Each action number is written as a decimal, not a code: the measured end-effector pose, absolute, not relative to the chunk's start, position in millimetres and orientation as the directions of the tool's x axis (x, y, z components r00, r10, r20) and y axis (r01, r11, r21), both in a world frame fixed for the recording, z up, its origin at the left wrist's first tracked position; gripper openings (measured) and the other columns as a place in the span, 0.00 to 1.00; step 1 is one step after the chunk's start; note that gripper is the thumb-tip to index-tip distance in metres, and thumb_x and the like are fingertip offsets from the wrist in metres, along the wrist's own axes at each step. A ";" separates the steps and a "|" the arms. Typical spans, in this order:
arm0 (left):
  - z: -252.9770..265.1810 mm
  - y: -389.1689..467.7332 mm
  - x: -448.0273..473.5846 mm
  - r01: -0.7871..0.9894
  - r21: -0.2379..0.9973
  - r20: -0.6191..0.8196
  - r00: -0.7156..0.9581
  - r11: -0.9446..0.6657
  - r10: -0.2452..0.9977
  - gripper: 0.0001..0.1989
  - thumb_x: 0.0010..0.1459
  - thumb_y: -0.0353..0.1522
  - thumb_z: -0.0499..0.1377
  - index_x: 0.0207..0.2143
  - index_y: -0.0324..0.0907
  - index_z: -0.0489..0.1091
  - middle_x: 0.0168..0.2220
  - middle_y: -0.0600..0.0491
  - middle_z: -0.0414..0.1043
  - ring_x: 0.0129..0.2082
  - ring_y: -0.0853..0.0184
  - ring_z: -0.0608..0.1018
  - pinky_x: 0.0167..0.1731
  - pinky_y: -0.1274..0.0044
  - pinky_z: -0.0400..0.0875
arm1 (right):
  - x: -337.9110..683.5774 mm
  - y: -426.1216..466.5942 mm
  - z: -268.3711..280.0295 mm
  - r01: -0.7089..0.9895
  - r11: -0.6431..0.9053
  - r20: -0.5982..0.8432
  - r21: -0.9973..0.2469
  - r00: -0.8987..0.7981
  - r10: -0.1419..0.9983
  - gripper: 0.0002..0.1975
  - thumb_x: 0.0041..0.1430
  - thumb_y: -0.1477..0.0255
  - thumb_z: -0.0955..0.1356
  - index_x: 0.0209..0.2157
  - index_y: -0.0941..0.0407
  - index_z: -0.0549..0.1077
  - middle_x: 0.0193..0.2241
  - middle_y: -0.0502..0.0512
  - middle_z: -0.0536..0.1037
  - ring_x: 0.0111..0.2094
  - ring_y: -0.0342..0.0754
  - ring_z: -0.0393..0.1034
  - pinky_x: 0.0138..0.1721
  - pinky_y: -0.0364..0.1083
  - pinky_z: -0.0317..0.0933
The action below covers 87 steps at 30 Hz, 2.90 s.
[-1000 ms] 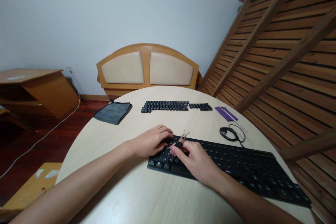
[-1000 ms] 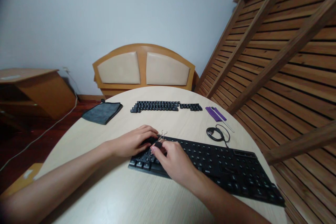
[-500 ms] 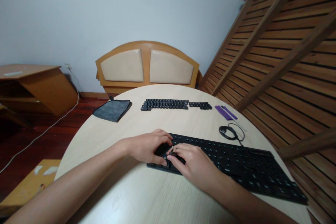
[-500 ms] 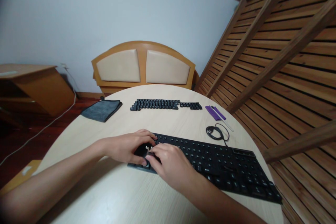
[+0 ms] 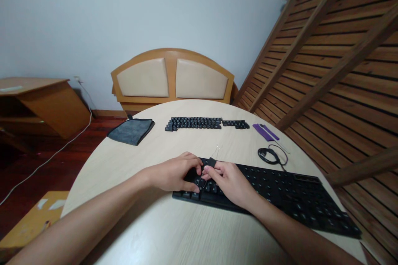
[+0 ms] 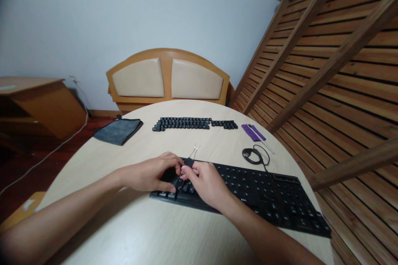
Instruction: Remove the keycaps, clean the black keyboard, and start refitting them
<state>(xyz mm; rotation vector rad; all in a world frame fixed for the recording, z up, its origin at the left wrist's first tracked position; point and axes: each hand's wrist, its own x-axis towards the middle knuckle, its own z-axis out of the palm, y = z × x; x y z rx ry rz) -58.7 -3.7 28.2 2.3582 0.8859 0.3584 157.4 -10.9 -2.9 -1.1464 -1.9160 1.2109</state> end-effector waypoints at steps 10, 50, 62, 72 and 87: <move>3.7 2.2 -43.7 0.339 0.904 0.067 0.489 -0.260 0.869 0.08 0.58 0.34 0.64 0.37 0.39 0.72 0.36 0.52 0.77 0.37 0.65 0.76 0.40 0.74 0.69 | 158.9 -7.4 -3.2 0.302 0.231 0.162 -0.925 -0.236 0.958 0.21 0.61 0.54 0.67 0.32 0.58 0.81 0.33 0.60 0.84 0.37 0.55 0.80 0.40 0.48 0.71; -2.7 1.1 -45.9 0.345 0.618 0.460 0.570 -0.706 0.681 0.08 0.65 0.36 0.60 0.43 0.41 0.72 0.38 0.51 0.75 0.37 0.67 0.76 0.39 0.75 0.70 | 162.8 1.3 -3.2 0.029 -0.125 -0.128 -0.992 -0.315 0.940 0.26 0.58 0.50 0.69 0.42 0.58 0.80 0.35 0.59 0.82 0.38 0.48 0.79 0.41 0.47 0.73; 1.7 1.5 -46.6 0.319 0.587 0.444 0.642 -0.744 0.625 0.10 0.67 0.36 0.58 0.47 0.43 0.74 0.43 0.48 0.75 0.44 0.63 0.77 0.46 0.72 0.72 | 162.9 2.9 -9.8 0.022 -0.094 -0.096 -0.995 -0.327 0.940 0.28 0.52 0.47 0.71 0.38 0.59 0.81 0.29 0.57 0.82 0.35 0.49 0.78 0.41 0.49 0.73; 0.6 -1.0 -45.0 0.358 0.401 0.555 0.637 -0.843 0.535 0.07 0.67 0.33 0.58 0.46 0.42 0.71 0.41 0.49 0.75 0.41 0.66 0.77 0.40 0.75 0.73 | 163.3 5.5 -9.5 0.080 -0.086 -0.107 -0.993 -0.324 0.940 0.27 0.54 0.49 0.70 0.37 0.60 0.81 0.30 0.57 0.82 0.31 0.46 0.77 0.34 0.45 0.72; -26.1 113.8 -110.1 0.851 0.211 0.630 0.258 -0.482 0.732 0.08 0.63 0.37 0.60 0.40 0.44 0.76 0.40 0.49 0.79 0.41 0.59 0.78 0.43 0.70 0.73 | 171.6 6.1 1.7 0.316 0.123 0.018 -0.941 -0.314 0.949 0.23 0.59 0.53 0.67 0.30 0.60 0.79 0.28 0.59 0.81 0.31 0.51 0.76 0.35 0.47 0.67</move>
